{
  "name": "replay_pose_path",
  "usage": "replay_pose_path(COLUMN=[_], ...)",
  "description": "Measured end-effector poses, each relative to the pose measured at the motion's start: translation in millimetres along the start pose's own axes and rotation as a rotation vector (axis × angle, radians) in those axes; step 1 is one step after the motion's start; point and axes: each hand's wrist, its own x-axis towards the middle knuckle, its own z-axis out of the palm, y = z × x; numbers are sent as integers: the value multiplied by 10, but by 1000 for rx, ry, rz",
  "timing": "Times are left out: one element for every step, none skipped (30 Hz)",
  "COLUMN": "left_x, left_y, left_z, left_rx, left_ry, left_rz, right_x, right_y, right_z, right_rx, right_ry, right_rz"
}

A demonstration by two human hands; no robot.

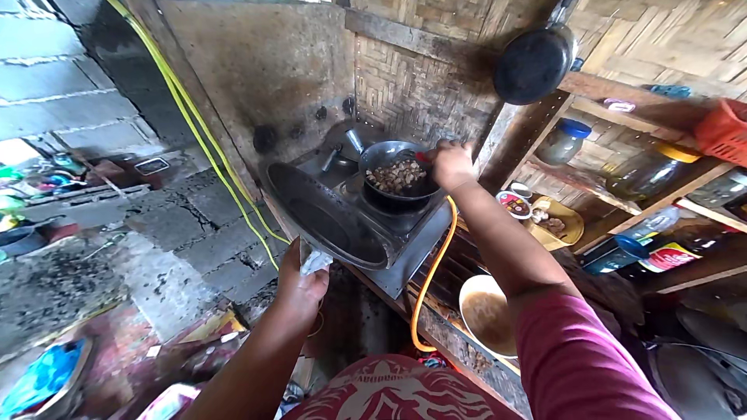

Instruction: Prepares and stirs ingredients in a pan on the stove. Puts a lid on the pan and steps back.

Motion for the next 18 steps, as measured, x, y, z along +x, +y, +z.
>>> replay_pose_path(left_x=[2,10,20,24,23,18,13,10,9,13,16,20,25,28,26,21,18,14], left_y=[-1,1,6,7,6,11,20,28,31,27,18,6,-5,-11,-15,-17,-21,-25], left_z=[6,10,8,4,6,10,13,16,23,35,48,56,62,72,83,90,89,84], left_rx=[2,4,4,3,-1,0,1,4,4,-1,-7,-12,-16,-11,-4,-1,0,1], left_ry=[0,1,2,3,12,21,27,35,43,46,45,40,36,33,32,27,30,33], left_rz=[0,5,9,5,-2,-10,-17,-20,-21,-22,-23,-23,-20,-18,-14,-16,-23,-27], right_x=[22,33,22,-15,-65,-111,-150,-181,-194,-193,-194,-209,-237,-269,-299,-318,-333,-339], right_y=[14,41,76,122,171,218,253,279,292,278,238,173,91,10,-53,-83,-79,-36], right_z=[74,139,187,214,212,185,136,77,21,-49,-108,-135,-129,-85,-13,78,168,244], right_rx=[-5,-11,-11,-4,-3,-8,-9,0,14,25,35,52,74,90,94,78,39,-19], right_ry=[-25,-59,-91,-116,-132,-129,-112,-81,-39,-3,31,60,85,120,163,208,245,273], right_rz=[-8,-21,-32,-41,-43,-47,-52,-56,-62,-65,-72,-87,-113,-157,-218,-294,-383,-483])
